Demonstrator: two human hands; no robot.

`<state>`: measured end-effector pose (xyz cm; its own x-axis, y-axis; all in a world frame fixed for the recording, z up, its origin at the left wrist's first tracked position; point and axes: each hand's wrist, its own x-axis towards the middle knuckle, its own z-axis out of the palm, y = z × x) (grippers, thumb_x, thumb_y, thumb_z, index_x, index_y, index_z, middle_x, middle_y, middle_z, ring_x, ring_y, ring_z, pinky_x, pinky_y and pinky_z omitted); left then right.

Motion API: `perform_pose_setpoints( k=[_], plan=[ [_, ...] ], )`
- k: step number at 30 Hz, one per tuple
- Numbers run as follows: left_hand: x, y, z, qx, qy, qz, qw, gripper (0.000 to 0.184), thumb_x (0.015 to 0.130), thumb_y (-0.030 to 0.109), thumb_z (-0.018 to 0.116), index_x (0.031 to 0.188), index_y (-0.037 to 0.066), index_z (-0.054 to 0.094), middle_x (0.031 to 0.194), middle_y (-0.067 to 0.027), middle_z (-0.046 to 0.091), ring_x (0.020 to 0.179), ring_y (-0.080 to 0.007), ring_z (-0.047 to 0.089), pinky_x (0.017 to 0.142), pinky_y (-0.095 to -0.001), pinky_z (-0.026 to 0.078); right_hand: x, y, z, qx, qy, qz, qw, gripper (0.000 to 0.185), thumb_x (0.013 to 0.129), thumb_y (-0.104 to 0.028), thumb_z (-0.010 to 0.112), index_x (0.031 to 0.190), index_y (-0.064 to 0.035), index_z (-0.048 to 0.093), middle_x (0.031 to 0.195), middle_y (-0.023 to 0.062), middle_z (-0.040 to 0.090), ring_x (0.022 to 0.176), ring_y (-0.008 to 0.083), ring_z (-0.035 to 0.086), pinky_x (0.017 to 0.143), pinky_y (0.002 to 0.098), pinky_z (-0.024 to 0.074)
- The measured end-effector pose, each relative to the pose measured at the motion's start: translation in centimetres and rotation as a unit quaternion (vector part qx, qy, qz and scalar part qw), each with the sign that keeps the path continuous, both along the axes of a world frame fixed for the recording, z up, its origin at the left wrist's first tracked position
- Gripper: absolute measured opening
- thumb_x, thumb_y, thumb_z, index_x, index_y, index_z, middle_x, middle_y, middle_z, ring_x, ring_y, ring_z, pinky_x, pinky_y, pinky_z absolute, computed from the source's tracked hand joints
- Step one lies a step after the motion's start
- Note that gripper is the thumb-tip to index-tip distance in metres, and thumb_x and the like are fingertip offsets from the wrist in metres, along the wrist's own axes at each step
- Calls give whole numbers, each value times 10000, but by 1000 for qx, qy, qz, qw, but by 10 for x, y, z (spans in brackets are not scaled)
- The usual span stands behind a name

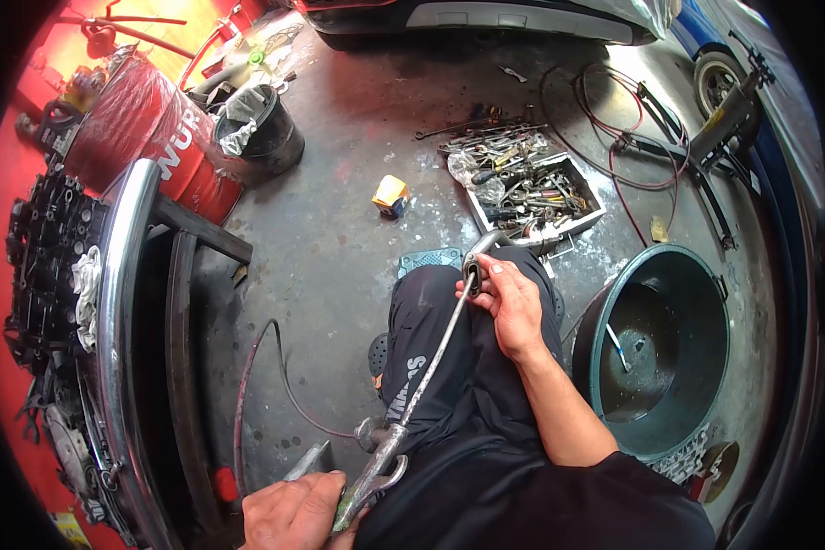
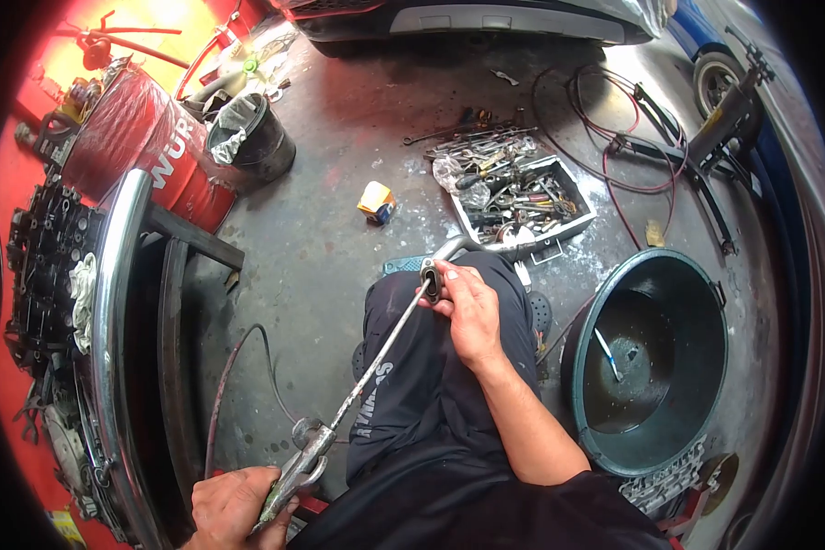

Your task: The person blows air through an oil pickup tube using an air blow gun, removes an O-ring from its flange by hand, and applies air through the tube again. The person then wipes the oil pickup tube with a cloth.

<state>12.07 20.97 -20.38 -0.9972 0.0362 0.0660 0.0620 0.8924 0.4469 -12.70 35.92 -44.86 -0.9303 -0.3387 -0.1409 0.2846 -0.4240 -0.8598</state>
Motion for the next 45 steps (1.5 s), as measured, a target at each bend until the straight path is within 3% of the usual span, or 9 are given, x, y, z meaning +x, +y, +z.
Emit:
perform_pose_setpoints(
  k=[3,5,8,25,34,37,38,40,45],
  plan=[
    [4,1,-17,5,50,25,998,384,768,-34,704,1142,-85,634,931,-227,694,790,-358,709,688,-369,561,-2,5,2,-34,-25,-5,999,367,1060,-213,443,1238,79,574,1031,155,677,884,255,703,800,406,606],
    [8,0,-37,79,68,120,987,365,655,123,800,962,-41,687,814,-172,722,752,-284,742,705,-336,574,-4,8,11,-46,-32,-3,998,351,1060,-202,446,1231,77,572,1021,146,677,863,248,706,787,400,612],
    [15,-5,-30,99,61,98,988,345,769,-11,735,1102,-70,666,969,-230,705,842,-362,721,730,-358,564,-5,12,13,-54,-41,-7,998,345,1061,-206,446,1219,73,575,1005,135,683,828,244,708,757,397,612],
    [26,-18,-40,171,51,103,979,316,750,-24,761,1049,-67,671,885,-205,699,746,-340,707,666,-359,546,1,9,11,66,-22,10,998,266,1015,-137,553,1195,47,617,1013,145,700,774,213,696,674,337,590],
    [39,-29,3,116,-13,100,988,310,784,-4,749,1073,-81,667,874,-206,692,746,-317,708,661,-332,535,11,6,24,186,5,168,968,235,984,-39,527,1133,83,662,1011,72,575,749,156,658,642,271,558],
    [41,-35,12,41,-29,169,984,366,672,227,806,907,-32,698,823,-171,723,684,-285,720,645,-326,543,18,9,26,201,31,191,960,246,895,18,583,1125,66,657,1020,53,561,806,141,646,693,278,551],
    [36,-37,9,59,12,171,983,325,693,212,807,880,-30,697,752,-132,712,633,-244,708,595,-303,523,20,10,26,222,64,199,952,267,864,26,617,1126,54,656,1017,41,557,822,127,632,714,272,542],
    [18,-45,33,123,-42,110,985,262,795,4,740,1030,-90,670,846,-195,688,707,-290,696,637,-313,520,24,12,20,259,99,195,941,334,796,20,683,1129,34,652,1002,25,553,829,101,594,734,253,516],
    [0,-43,39,105,-78,88,987,214,800,3,737,974,-98,664,813,-175,679,667,-260,681,614,-296,505,33,10,20,319,170,184,914,406,739,2,711,1140,21,649,999,36,557,804,99,571,727,243,501]
  ],
)
